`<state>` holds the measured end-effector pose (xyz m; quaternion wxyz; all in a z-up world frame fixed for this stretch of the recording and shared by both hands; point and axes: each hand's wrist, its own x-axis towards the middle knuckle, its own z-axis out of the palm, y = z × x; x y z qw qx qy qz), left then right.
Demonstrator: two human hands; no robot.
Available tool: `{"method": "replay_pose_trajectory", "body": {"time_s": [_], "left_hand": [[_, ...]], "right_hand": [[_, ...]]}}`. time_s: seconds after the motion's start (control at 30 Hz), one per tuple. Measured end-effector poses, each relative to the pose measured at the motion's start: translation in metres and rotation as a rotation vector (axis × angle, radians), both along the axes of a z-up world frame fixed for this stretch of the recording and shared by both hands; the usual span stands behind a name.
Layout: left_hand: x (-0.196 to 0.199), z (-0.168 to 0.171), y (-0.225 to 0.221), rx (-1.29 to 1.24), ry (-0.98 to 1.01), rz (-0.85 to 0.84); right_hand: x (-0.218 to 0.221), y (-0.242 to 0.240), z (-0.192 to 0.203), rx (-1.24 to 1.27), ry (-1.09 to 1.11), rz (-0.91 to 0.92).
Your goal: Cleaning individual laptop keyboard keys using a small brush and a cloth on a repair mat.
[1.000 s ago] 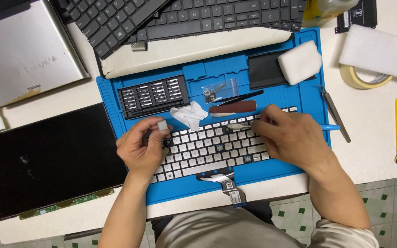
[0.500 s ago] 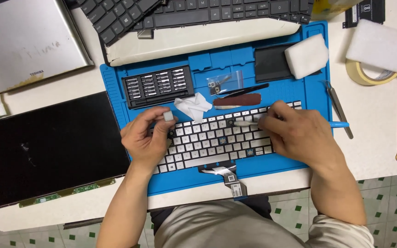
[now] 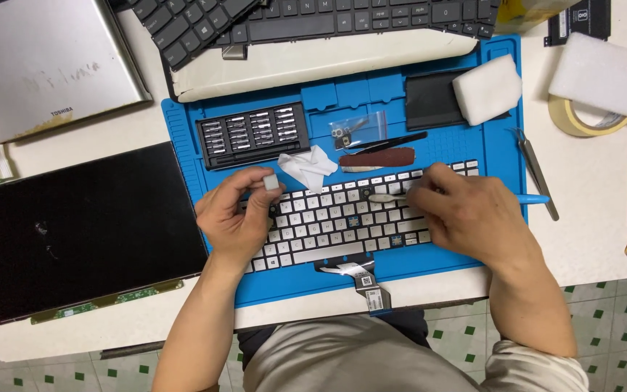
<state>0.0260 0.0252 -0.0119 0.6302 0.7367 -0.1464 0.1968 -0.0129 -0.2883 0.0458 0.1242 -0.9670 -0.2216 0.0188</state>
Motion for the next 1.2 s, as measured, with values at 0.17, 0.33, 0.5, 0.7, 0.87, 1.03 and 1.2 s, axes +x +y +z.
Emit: {"method": "replay_pose_trajectory", "body": {"time_s": [0.17, 0.33, 0.5, 0.7, 0.87, 1.03, 1.2], "left_hand": [[0.000, 0.002, 0.002, -0.001, -0.008, -0.016], [-0.010, 0.002, 0.004, 0.169, 0.063, 0.016], [-0.001, 0.002, 0.002, -0.015, -0.010, -0.019], [0.001, 0.002, 0.000, -0.003, -0.021, -0.027], [0.001, 0.001, -0.001, -0.011, -0.028, -0.032], [0.001, 0.002, -0.002, -0.019, -0.028, -0.041], [0.001, 0.002, 0.000, -0.013, -0.027, -0.040]], "right_hand": [[0.003, -0.002, 0.001, -0.006, -0.010, -0.018], [-0.004, -0.017, -0.015, -0.045, -0.028, 0.001], [0.002, 0.003, -0.010, 0.061, -0.060, 0.013], [0.002, -0.007, -0.020, 0.032, -0.101, 0.000], [0.003, -0.001, -0.013, 0.075, -0.062, 0.005], [0.003, 0.001, -0.013, 0.090, -0.056, 0.024], [0.002, -0.001, -0.022, 0.059, -0.081, 0.027]]}}
